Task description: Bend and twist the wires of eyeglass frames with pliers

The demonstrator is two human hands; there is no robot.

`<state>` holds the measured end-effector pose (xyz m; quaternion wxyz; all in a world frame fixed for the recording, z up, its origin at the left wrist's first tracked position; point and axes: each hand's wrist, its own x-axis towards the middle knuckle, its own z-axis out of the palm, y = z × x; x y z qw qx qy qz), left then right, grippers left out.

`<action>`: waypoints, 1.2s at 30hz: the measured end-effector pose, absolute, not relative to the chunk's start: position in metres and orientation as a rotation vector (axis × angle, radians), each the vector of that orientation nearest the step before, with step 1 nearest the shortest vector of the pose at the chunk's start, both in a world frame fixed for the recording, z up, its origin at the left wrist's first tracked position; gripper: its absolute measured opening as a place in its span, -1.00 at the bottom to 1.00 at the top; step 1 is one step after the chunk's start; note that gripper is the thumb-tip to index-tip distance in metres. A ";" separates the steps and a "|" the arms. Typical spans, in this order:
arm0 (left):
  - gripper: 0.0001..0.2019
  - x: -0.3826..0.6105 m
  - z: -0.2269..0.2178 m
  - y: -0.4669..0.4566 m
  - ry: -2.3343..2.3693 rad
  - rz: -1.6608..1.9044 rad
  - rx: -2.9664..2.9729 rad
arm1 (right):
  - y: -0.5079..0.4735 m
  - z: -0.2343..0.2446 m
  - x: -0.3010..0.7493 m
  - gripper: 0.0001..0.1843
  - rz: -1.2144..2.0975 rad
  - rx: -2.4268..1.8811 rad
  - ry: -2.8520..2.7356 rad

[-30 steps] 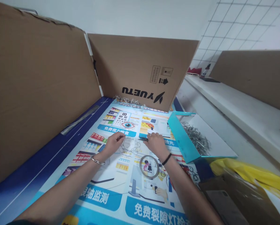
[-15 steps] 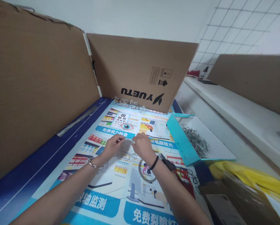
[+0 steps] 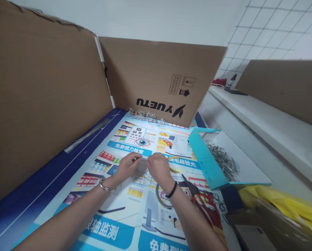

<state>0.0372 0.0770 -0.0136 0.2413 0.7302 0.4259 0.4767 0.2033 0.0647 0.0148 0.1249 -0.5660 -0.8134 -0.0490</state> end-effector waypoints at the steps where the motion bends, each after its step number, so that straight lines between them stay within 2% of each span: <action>1: -0.86 0.037 -0.013 0.077 1.155 1.306 2.009 | 0.064 0.014 0.203 -0.83 -0.140 -1.639 -2.368; 18: -0.75 0.039 -0.018 0.081 1.106 1.208 2.212 | 0.063 0.006 0.207 -0.79 -0.162 -1.508 -2.366; 36: -0.79 0.040 -0.022 0.077 1.248 1.147 2.406 | 0.058 0.006 0.199 -0.78 -0.236 -1.505 -2.296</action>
